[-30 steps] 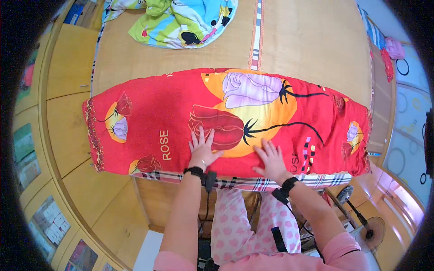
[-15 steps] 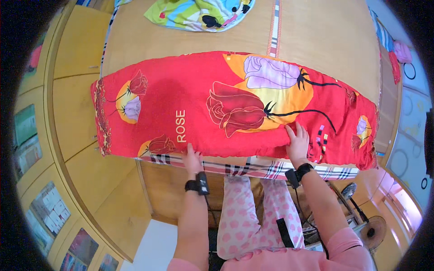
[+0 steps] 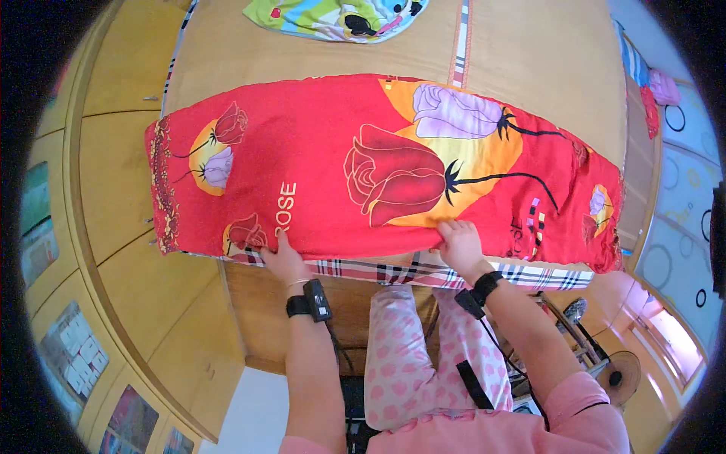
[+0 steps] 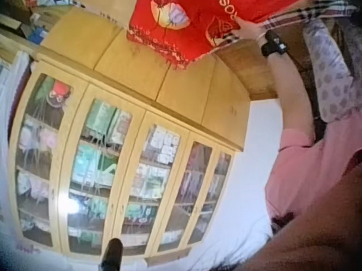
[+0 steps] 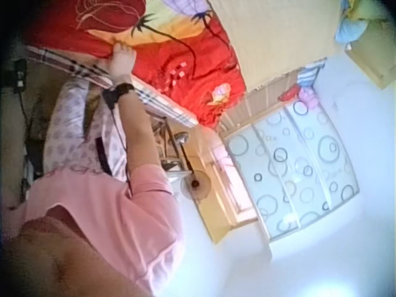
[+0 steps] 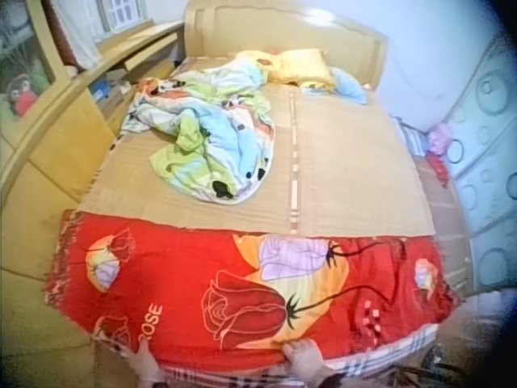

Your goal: Folding a red floral blanket on a bed and briefly organizing items on a desk.

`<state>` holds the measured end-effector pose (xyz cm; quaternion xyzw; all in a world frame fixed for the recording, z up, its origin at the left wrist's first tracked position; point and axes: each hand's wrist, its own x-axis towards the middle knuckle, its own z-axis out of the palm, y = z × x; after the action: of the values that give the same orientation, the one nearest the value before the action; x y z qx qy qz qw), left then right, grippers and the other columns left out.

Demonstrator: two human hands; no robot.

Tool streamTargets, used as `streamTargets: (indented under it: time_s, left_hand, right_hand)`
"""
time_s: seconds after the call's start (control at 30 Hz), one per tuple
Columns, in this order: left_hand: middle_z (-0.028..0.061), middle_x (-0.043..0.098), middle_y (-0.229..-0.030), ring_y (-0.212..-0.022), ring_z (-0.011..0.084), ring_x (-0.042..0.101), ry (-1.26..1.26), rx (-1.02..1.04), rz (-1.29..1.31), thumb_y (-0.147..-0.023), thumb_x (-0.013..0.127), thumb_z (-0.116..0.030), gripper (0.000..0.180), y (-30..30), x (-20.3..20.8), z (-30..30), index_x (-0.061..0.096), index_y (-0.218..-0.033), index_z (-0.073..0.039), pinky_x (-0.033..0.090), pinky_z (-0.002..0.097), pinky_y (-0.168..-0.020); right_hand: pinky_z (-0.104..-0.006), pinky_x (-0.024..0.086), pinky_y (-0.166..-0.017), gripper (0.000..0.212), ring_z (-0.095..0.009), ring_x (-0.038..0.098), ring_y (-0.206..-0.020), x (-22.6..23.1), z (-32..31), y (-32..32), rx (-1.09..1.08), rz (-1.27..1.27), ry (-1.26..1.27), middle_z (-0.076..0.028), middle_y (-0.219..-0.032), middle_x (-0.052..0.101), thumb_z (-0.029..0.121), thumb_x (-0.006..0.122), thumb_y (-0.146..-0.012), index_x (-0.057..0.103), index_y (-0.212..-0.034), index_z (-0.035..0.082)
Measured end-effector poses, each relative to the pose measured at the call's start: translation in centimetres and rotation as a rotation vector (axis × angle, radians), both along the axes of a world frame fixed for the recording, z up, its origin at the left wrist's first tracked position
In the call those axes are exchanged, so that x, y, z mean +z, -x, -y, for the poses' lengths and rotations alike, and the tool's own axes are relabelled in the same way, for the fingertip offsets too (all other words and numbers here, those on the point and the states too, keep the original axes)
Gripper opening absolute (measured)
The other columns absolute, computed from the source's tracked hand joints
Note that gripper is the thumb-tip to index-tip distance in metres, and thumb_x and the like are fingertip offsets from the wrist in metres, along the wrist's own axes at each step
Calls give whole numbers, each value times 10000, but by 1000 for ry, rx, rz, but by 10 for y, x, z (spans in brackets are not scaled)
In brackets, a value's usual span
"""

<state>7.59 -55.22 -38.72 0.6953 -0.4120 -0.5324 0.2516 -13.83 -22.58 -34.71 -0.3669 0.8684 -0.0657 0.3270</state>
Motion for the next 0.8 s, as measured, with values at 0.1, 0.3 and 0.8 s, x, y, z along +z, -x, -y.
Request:
streamTargets:
  time_s: [0.1, 0.3, 0.8]
  left_hand:
    - [190, 578, -1258, -1102, 341, 599, -203, -50, 289, -886, 681, -353, 689, -4, -18, -2, 379, -1388, 11, 480, 481, -955]
    - [252, 406, -1393, -1288, 393, 390, 335, -394, 940, -855, 693, -266, 632, 54, 11, -92, 416, -1337, 35, 379, 521, -1040]
    - [176, 414, -1476, -1362, 411, 377, 649, -2196, 498, -933, 477, -233, 496, 156, -3, -352, 448, -1425, -175, 311, 645, -1054]
  right_hand:
    - [-495, 347, -1084, 568, -314, 494, -1261, -9, -23, -17, 39, 1, -53, -122, -1303, 563, 258, 722, -744, 565, -1273, 122]
    - [-457, 383, -1072, 572, -378, 494, -1255, -15, -88, -23, -216, 100, 251, -211, -1340, 527, 203, 704, -807, 513, -1325, 50]
    - [-426, 406, -1063, 459, -266, 557, -1181, -82, -299, 25, -2202, 810, 1089, -84, -1314, 587, 383, 609, -930, 536, -1286, 103]
